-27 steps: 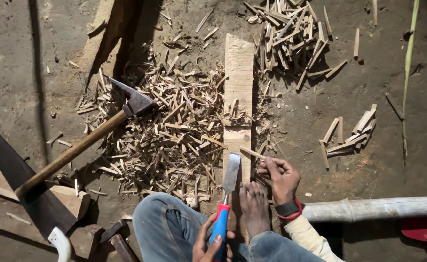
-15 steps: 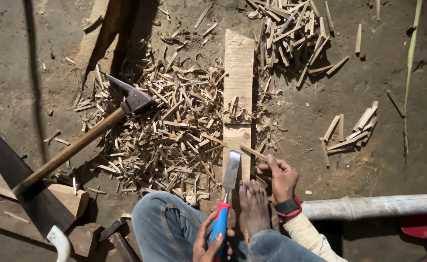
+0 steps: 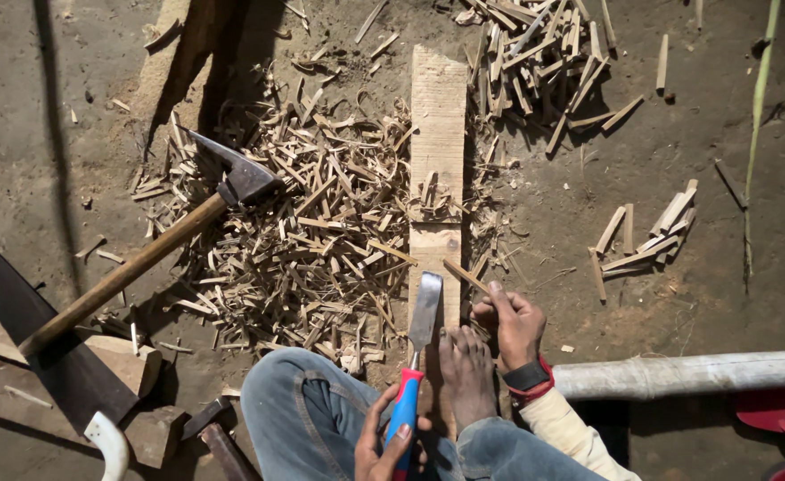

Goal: The person uses a chisel to carve a long wooden plank, removing thin shavings. They repeatedly scrape the surface, occasionally pause to clear debris, and continue shaping the wood.

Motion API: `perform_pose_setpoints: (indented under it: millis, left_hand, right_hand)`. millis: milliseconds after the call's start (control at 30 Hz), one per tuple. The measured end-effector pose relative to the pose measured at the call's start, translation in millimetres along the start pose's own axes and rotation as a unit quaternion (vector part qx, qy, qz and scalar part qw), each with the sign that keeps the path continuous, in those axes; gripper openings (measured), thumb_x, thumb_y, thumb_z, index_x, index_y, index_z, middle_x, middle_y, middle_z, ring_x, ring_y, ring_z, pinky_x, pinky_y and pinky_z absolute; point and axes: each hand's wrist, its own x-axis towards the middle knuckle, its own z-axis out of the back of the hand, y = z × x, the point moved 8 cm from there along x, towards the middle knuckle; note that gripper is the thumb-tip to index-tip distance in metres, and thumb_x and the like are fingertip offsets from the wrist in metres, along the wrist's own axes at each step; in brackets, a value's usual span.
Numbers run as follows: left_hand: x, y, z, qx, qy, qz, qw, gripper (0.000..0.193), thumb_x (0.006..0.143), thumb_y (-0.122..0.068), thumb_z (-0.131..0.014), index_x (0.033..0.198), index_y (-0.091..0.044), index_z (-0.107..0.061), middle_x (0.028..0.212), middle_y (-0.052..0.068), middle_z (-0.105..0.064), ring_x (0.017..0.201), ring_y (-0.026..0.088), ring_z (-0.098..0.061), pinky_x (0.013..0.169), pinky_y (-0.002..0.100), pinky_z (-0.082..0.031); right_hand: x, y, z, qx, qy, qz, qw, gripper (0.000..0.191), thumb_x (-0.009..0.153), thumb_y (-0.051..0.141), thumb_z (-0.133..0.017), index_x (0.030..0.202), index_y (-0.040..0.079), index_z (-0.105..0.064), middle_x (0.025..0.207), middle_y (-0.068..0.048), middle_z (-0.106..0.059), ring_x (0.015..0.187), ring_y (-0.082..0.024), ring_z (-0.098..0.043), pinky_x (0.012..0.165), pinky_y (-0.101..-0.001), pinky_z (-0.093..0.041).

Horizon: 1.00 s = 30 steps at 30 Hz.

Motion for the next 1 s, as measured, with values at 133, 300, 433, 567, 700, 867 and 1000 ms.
perform_pose_setpoints:
  millis: [133, 300, 433, 567, 700, 867, 1000]
  left_hand:
    - [0, -1, -1, 0.001, -0.001, -0.004, 1.0, 0.068, 0.088, -0.014, -0.066, 0.151, -0.01, -0.04, 0.095, 0.021, -0.077, 0.059, 0.022, -0.07, 0.056, 0.036, -0.058]
    - [0, -2, 0, -0.001, -0.001, -0.011, 1.0, 0.068, 0.088, -0.014, -0.067, 0.151, -0.008, -0.041, 0.096, 0.023, -0.078, 0.061, 0.021, -0.07, 0.059, 0.035, -0.058]
    - [1, 0, 0, -0.01, 0.0, -0.006, 1.0, 0.069, 0.087, -0.014, -0.068, 0.15, -0.008, -0.041, 0.095, 0.022, -0.077, 0.062, 0.021, -0.07, 0.059, 0.035, -0.058]
    - [1, -3, -2, -0.012, 0.006, -0.016, 1.0, 0.069, 0.088, -0.014, -0.068, 0.151, -0.008, -0.041, 0.098, 0.023, -0.077, 0.066, 0.02, -0.071, 0.062, 0.035, -0.058]
    - [-1, -2, -2, -0.021, 0.005, 0.001, 1.0, 0.068, 0.088, -0.013, -0.067, 0.151, -0.01, -0.041, 0.098, 0.022, -0.077, 0.062, 0.02, -0.069, 0.058, 0.034, -0.056]
    - [-1, -5, -4, -0.024, 0.013, -0.008, 1.0, 0.068, 0.088, -0.013, -0.067, 0.151, -0.01, -0.04, 0.099, 0.021, -0.076, 0.061, 0.02, -0.069, 0.056, 0.035, -0.056]
    - [0, -6, -5, -0.027, 0.012, -0.006, 1.0, 0.069, 0.088, -0.016, -0.068, 0.151, -0.011, -0.04, 0.099, 0.022, -0.076, 0.062, 0.02, -0.069, 0.056, 0.035, -0.056]
  right_hand:
    - [-4, -10, -2, 0.034, 0.009, -0.073, 0.997, 0.033, 0.095, 0.027, -0.072, 0.082, -0.003, -0.07, 0.07, -0.012, -0.072, 0.057, -0.018, -0.069, 0.056, -0.0292, -0.057]
    - [-7, -17, -6, 0.038, 0.022, -0.089, 0.995, 0.035, 0.096, 0.029, -0.071, 0.084, -0.004, -0.068, 0.07, -0.011, -0.071, 0.057, -0.017, -0.067, 0.055, -0.0282, -0.055]
    - [-6, -14, -6, 0.024, 0.015, -0.042, 0.999, 0.031, 0.097, 0.026, -0.071, 0.085, -0.003, -0.071, 0.073, -0.01, -0.073, 0.059, -0.015, -0.068, 0.057, -0.0259, -0.055]
    - [-6, -9, -6, -0.003, 0.017, -0.001, 1.0, 0.028, 0.097, 0.023, -0.071, 0.086, -0.002, -0.072, 0.075, -0.01, -0.075, 0.061, -0.013, -0.069, 0.058, -0.0249, -0.055]
    - [-9, -4, -7, -0.035, 0.014, 0.017, 0.999, 0.025, 0.096, 0.022, -0.072, 0.087, -0.002, -0.072, 0.077, -0.01, -0.076, 0.062, -0.013, -0.07, 0.057, -0.0253, -0.055]
    - [-13, 0, -11, -0.032, 0.019, 0.026, 0.999, 0.022, 0.093, 0.022, -0.073, 0.093, 0.0, -0.072, 0.079, -0.01, -0.076, 0.063, -0.013, -0.071, 0.058, -0.026, -0.057]
    - [-11, -4, -11, -0.046, 0.019, 0.022, 0.999, 0.022, 0.094, 0.022, -0.073, 0.093, 0.0, -0.074, 0.078, -0.01, -0.076, 0.062, -0.014, -0.07, 0.058, -0.0264, -0.057]
